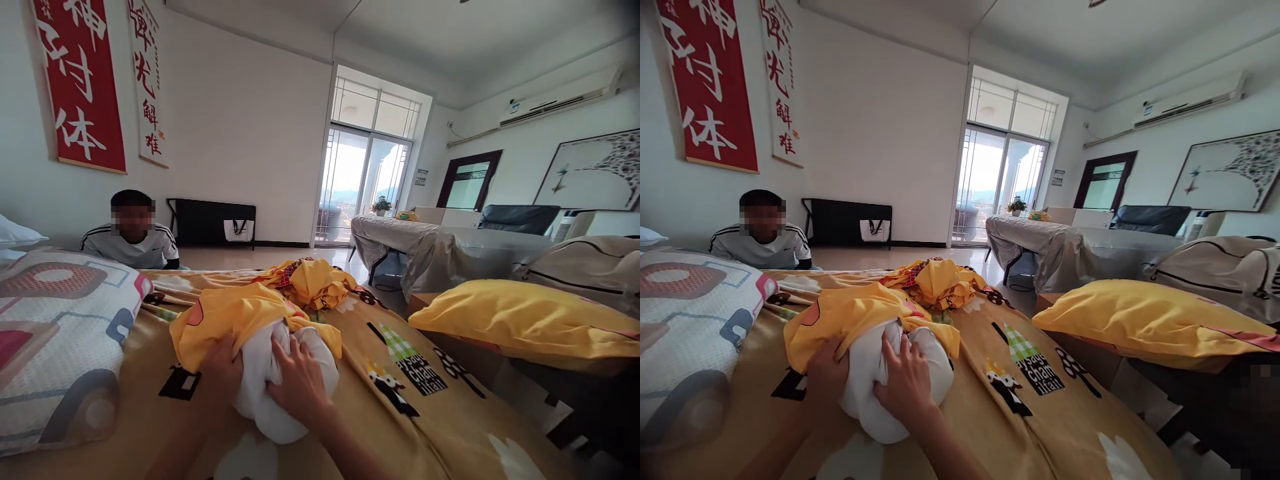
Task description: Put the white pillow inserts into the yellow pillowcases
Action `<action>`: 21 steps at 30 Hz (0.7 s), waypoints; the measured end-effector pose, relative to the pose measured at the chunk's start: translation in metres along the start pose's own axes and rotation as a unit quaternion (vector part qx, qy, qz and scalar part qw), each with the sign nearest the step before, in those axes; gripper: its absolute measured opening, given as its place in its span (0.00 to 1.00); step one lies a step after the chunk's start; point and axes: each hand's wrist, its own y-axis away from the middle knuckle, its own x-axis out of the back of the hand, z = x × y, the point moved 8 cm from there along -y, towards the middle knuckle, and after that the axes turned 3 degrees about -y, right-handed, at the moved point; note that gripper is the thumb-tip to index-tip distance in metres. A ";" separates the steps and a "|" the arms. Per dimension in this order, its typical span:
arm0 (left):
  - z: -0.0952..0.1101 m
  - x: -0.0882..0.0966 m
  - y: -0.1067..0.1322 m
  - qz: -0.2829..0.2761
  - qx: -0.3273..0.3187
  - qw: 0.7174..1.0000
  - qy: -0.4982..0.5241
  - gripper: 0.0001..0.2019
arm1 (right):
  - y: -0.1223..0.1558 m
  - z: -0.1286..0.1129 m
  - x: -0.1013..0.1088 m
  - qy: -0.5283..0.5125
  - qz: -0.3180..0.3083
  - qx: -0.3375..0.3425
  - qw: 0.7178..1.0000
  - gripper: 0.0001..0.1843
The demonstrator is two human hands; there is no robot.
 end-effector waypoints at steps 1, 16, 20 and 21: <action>0.004 0.001 0.005 0.003 -0.021 1.000 -0.006 0.05 | -0.009 -0.001 -0.005 0.005 -0.002 -0.007 1.000 0.40; 0.055 0.011 -0.002 -0.137 -0.137 0.961 -0.197 0.13 | 0.006 -0.049 -0.033 -0.062 -0.001 0.212 0.975 0.22; 0.072 -0.012 0.030 -0.125 -0.201 0.955 -0.180 0.20 | -0.016 -0.056 -0.064 -0.061 -0.021 0.209 0.976 0.11; 0.073 -0.015 0.036 -0.114 -0.211 0.956 -0.172 0.21 | -0.025 -0.055 -0.066 -0.067 -0.013 0.190 0.979 0.10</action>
